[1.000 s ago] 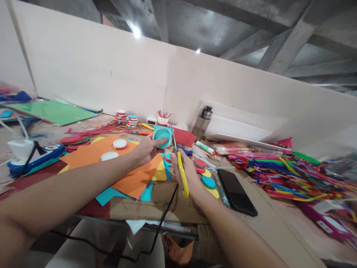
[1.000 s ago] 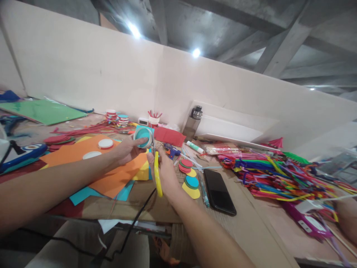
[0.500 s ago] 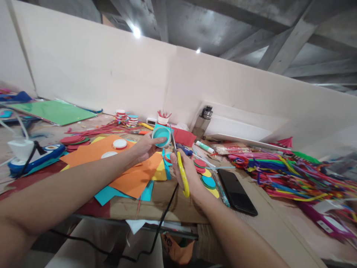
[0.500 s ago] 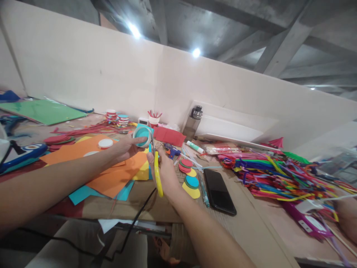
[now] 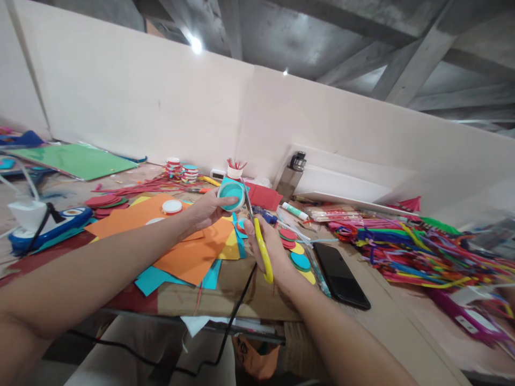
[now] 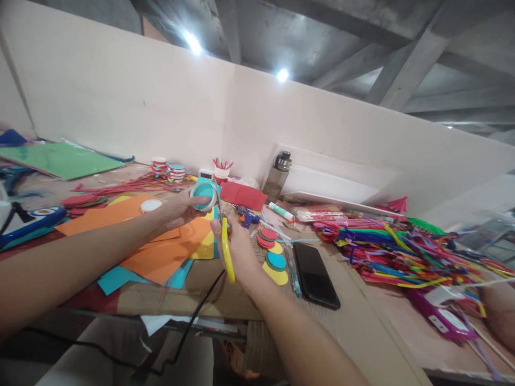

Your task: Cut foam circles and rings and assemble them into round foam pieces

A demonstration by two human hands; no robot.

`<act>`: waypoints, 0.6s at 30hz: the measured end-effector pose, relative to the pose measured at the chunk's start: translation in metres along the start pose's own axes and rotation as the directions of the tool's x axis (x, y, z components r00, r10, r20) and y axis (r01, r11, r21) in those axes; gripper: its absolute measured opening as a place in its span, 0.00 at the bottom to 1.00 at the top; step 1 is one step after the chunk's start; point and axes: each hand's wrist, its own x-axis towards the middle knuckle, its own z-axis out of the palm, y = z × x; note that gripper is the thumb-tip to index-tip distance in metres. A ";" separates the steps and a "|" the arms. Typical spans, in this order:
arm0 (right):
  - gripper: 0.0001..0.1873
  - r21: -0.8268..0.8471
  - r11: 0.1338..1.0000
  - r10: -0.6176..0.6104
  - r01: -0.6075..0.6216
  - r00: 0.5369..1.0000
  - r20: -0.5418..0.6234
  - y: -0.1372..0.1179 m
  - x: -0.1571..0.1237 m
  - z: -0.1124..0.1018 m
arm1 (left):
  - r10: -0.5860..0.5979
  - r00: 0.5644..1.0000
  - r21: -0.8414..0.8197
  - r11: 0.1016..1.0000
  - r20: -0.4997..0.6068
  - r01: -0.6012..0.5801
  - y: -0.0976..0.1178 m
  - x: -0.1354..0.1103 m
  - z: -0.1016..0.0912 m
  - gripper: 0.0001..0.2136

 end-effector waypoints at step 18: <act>0.14 -0.018 0.994 -0.112 0.112 0.994 -0.018 0.004 0.002 0.004 | -0.004 0.992 -0.174 0.985 -0.123 -0.018 -0.010 -0.004 0.012 0.14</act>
